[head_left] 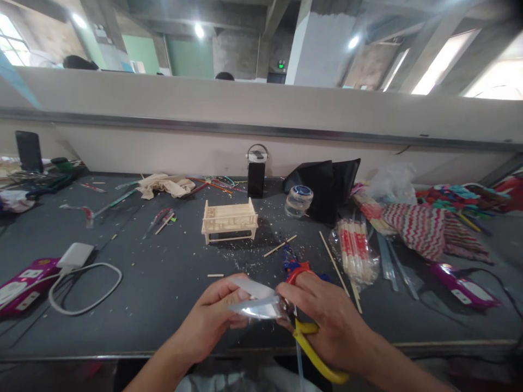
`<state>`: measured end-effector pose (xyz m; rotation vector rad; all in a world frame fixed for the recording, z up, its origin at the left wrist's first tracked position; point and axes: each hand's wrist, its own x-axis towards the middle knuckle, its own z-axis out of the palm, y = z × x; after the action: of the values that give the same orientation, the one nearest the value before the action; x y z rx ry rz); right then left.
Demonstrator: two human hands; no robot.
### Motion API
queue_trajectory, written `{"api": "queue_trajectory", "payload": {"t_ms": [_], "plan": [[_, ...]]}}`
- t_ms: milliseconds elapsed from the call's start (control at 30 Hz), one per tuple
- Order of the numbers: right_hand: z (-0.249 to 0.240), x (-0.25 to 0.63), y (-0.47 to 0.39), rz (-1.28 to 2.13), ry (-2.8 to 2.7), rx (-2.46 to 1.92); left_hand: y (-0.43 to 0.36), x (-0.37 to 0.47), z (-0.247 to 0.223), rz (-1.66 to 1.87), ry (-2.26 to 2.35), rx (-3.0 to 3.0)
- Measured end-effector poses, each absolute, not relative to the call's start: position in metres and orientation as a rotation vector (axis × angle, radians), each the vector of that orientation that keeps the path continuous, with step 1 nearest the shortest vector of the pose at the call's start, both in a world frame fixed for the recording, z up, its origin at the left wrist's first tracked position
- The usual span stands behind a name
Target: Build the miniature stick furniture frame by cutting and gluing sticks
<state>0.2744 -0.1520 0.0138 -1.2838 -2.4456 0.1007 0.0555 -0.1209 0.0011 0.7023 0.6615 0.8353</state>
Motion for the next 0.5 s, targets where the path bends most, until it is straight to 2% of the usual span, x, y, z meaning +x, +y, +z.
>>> {"api": "queue_trajectory", "payload": {"t_ms": [500], "plan": [[0.0171, 0.2708, -0.1531, 0.157, -2.509, -1.293, -0.1234, 0.0541, -0.0072, 0.791, 0.764, 0.599]]}}
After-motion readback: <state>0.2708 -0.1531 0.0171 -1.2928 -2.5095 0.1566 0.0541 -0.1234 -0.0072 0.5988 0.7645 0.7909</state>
